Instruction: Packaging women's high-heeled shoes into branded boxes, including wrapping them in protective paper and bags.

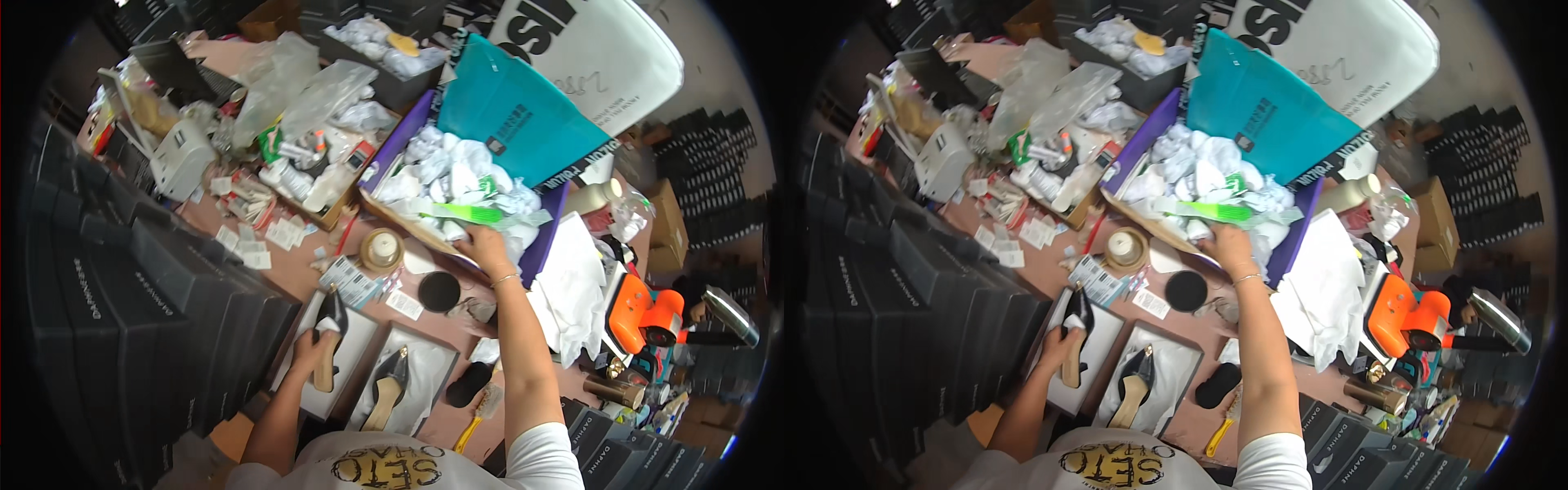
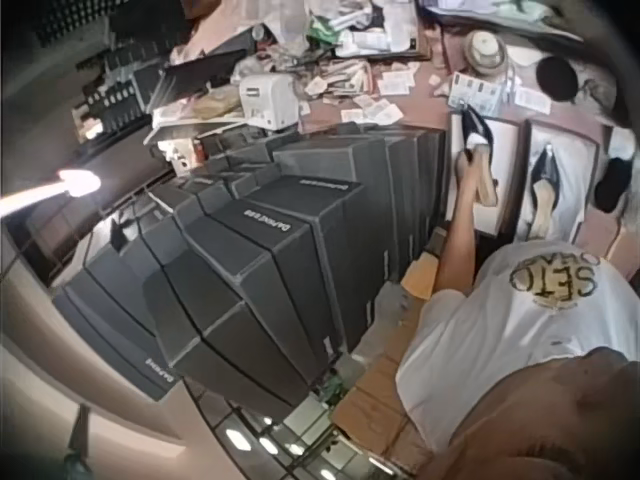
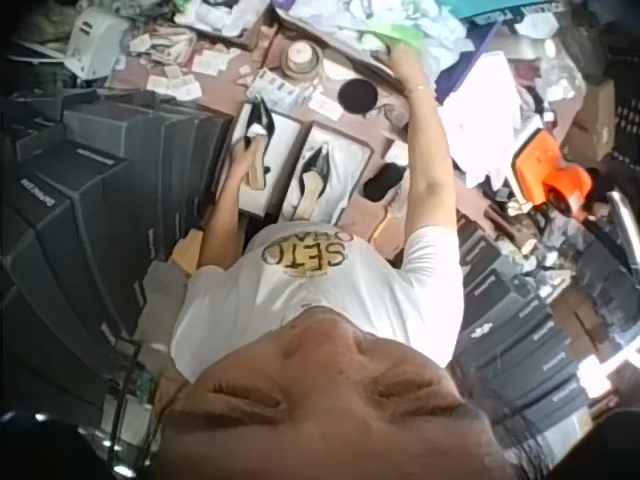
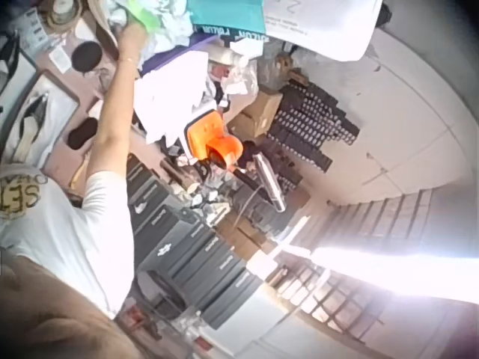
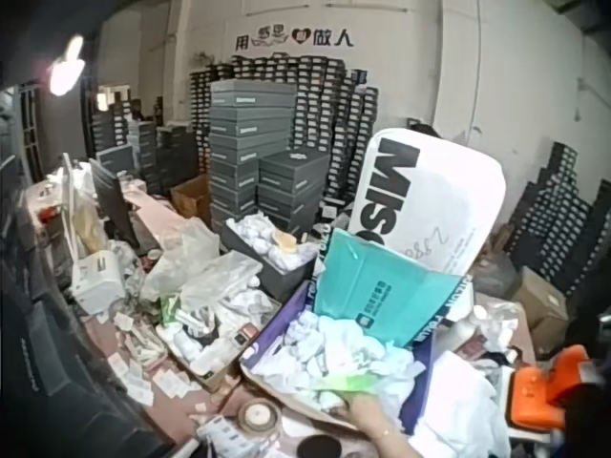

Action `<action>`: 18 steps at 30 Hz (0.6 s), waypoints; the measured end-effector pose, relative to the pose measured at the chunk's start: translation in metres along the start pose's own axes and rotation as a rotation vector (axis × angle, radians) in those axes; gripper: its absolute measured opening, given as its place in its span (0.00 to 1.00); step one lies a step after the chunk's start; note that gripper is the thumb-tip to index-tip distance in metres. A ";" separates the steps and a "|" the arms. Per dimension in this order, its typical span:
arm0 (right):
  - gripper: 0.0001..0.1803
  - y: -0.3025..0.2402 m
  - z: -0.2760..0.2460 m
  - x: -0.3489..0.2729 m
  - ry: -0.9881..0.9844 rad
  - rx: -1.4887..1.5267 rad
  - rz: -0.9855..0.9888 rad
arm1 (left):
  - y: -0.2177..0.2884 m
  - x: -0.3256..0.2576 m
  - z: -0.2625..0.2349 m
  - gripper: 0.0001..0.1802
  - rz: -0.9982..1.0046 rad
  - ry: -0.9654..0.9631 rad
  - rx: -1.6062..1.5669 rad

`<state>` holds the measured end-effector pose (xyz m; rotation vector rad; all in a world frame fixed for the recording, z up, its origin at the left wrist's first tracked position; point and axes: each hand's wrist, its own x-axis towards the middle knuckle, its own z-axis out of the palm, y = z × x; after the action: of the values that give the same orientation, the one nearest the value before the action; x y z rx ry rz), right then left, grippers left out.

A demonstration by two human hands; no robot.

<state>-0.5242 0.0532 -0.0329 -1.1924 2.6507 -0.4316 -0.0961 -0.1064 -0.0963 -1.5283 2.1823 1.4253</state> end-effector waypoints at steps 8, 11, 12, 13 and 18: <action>0.18 -0.013 -0.057 0.020 0.231 0.238 0.163 | -0.024 0.009 0.006 0.14 -0.084 -0.067 -0.351; 0.23 -0.005 -0.046 0.054 0.488 0.056 0.068 | -0.019 0.011 0.004 0.11 -0.094 -0.071 -0.337; 0.29 -0.004 -0.039 0.062 0.449 0.038 0.121 | -0.017 0.012 0.004 0.11 -0.082 -0.079 -0.328; 0.30 -0.007 -0.032 0.070 0.402 -0.045 0.137 | -0.016 0.010 0.003 0.11 -0.080 -0.077 -0.319; 0.20 -0.022 -0.012 0.072 0.378 0.065 0.067 | -0.016 0.009 0.003 0.15 -0.102 -0.026 -0.364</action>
<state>-0.5594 -0.0129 -0.0188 -1.0896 2.9502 -0.7959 -0.0890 -0.1111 -0.1123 -1.6864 1.8732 1.8730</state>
